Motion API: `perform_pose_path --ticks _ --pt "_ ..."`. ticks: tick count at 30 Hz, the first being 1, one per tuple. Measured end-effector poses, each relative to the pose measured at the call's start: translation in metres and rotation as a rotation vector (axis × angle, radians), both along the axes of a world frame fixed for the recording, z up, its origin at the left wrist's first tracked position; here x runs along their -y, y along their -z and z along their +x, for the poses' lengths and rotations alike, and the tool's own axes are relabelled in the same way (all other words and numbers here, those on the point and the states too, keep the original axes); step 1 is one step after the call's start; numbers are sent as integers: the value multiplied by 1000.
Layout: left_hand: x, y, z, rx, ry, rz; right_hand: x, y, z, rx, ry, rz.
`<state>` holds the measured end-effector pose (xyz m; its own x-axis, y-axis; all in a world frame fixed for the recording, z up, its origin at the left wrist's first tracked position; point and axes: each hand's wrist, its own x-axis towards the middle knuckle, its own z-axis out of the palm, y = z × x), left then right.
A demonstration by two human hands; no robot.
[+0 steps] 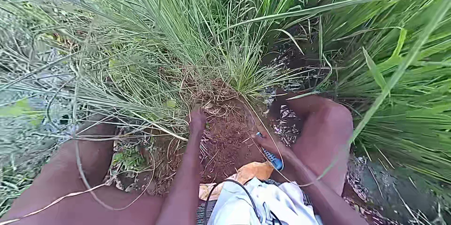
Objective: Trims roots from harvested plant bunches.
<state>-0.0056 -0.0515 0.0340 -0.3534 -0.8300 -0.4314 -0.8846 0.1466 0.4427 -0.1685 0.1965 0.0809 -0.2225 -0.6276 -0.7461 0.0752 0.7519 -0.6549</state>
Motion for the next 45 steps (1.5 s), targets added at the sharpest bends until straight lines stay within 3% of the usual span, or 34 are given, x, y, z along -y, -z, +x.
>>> perform_pose_path --ticks 4,10,14,17,22,33,45 --pt "-17 6 -7 27 168 -131 3 4 -2 -117 -121 40" --pt "-23 -9 -30 282 482 -153 10 -19 -3 -172 -186 50" --pt "-27 -16 -51 477 524 -78 12 -23 -7 -187 -230 54" --pt "-27 -22 -56 501 550 -69 11 -20 -7 -214 -242 2" --pt "-21 -10 -61 634 559 -86 13 -18 -9 -242 -285 -9" --pt "-18 8 -52 483 439 -174 5 -23 -11 -144 -233 25" --pt "-18 9 -50 424 475 -218 8 -13 -6 43 -132 58"
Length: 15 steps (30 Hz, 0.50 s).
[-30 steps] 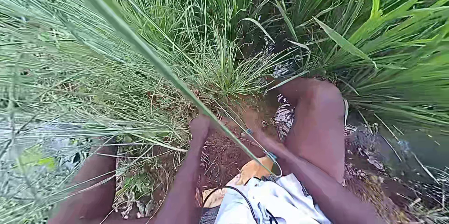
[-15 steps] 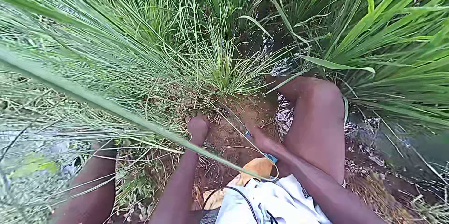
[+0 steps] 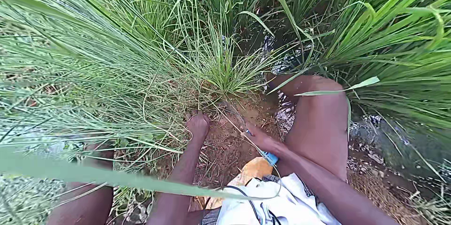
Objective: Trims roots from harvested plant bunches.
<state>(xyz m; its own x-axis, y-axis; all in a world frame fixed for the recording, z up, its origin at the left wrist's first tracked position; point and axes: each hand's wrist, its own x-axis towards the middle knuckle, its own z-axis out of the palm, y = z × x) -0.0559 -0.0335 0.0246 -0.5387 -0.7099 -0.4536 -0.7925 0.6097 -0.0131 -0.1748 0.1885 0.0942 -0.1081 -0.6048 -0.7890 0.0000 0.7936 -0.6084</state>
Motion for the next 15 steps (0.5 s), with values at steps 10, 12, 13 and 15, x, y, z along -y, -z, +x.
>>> perform_pose_path --ticks 10,12,13,15 --pt "23 -18 -22 52 -175 150 10 10 4 148 115 11" --pt "22 -17 -21 87 -136 150 3 11 9 172 150 9" --pt "22 -18 -19 84 -132 155 -2 10 13 178 167 0" --pt "18 -10 -12 51 -142 146 -7 11 10 197 177 -5"
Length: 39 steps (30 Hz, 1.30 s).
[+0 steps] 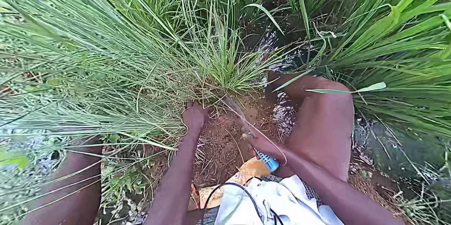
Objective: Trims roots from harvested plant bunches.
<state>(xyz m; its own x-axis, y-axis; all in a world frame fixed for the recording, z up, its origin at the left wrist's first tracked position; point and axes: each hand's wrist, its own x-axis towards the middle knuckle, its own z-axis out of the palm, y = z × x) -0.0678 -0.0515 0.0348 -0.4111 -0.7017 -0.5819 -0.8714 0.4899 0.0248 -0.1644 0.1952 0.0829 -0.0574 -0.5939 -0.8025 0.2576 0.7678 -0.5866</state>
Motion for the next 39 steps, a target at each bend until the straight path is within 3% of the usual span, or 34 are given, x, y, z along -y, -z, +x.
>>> perform_pose_path --ticks 3,10,18,21,25,29,34,39 --pt "-10 21 17 -58 93 -84 8 -2 -7 25 -43 44" --pt "-14 20 20 -75 173 -82 37 -14 -34 -76 -271 109" --pt "-13 27 21 -146 68 -79 110 -22 -118 -262 -678 217" --pt "-10 27 20 -152 -6 -50 134 12 -133 -177 -754 180" --pt "-3 20 10 -76 -75 6 117 42 -131 -70 -644 172" --pt "6 11 6 -105 -172 91 84 27 -100 37 -489 176" --pt "16 7 -6 8 -194 145 64 11 -56 239 -222 117" --pt "14 10 -11 46 -165 123 47 0 9 239 96 81"
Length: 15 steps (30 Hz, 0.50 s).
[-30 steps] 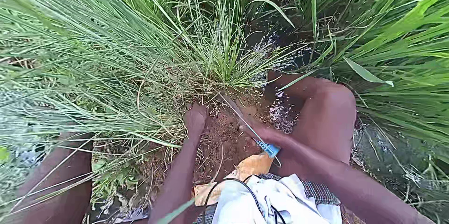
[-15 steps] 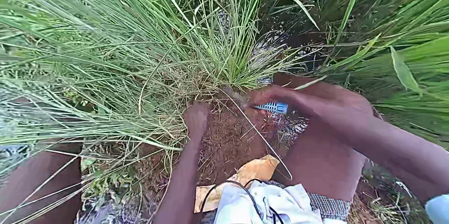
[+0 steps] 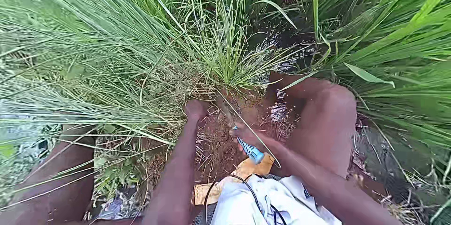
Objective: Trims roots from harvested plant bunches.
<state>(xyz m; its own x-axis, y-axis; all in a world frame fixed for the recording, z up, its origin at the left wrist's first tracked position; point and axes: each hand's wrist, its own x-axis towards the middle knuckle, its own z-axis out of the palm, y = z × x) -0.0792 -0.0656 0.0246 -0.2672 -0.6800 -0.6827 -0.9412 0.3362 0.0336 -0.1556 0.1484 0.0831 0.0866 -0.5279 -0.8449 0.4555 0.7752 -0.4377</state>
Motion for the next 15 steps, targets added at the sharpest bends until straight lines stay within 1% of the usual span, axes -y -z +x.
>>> perform_pose_path --ticks 4,6,8,11,12,15 --pt "-8 -8 1 30 21 -3 -4 0 38 -10 104 -43" --pt "-11 -16 3 -24 20 -12 -3 -12 47 -22 147 -34" --pt "-14 -20 8 -61 60 -38 -3 -22 51 -18 167 -33" --pt "-16 -12 17 -89 135 -67 -1 -13 53 -2 201 -32" --pt "-14 -9 19 -110 131 -74 1 -11 51 -11 201 -27" --pt "-13 -3 20 -146 79 -71 6 -11 30 -26 74 -4"
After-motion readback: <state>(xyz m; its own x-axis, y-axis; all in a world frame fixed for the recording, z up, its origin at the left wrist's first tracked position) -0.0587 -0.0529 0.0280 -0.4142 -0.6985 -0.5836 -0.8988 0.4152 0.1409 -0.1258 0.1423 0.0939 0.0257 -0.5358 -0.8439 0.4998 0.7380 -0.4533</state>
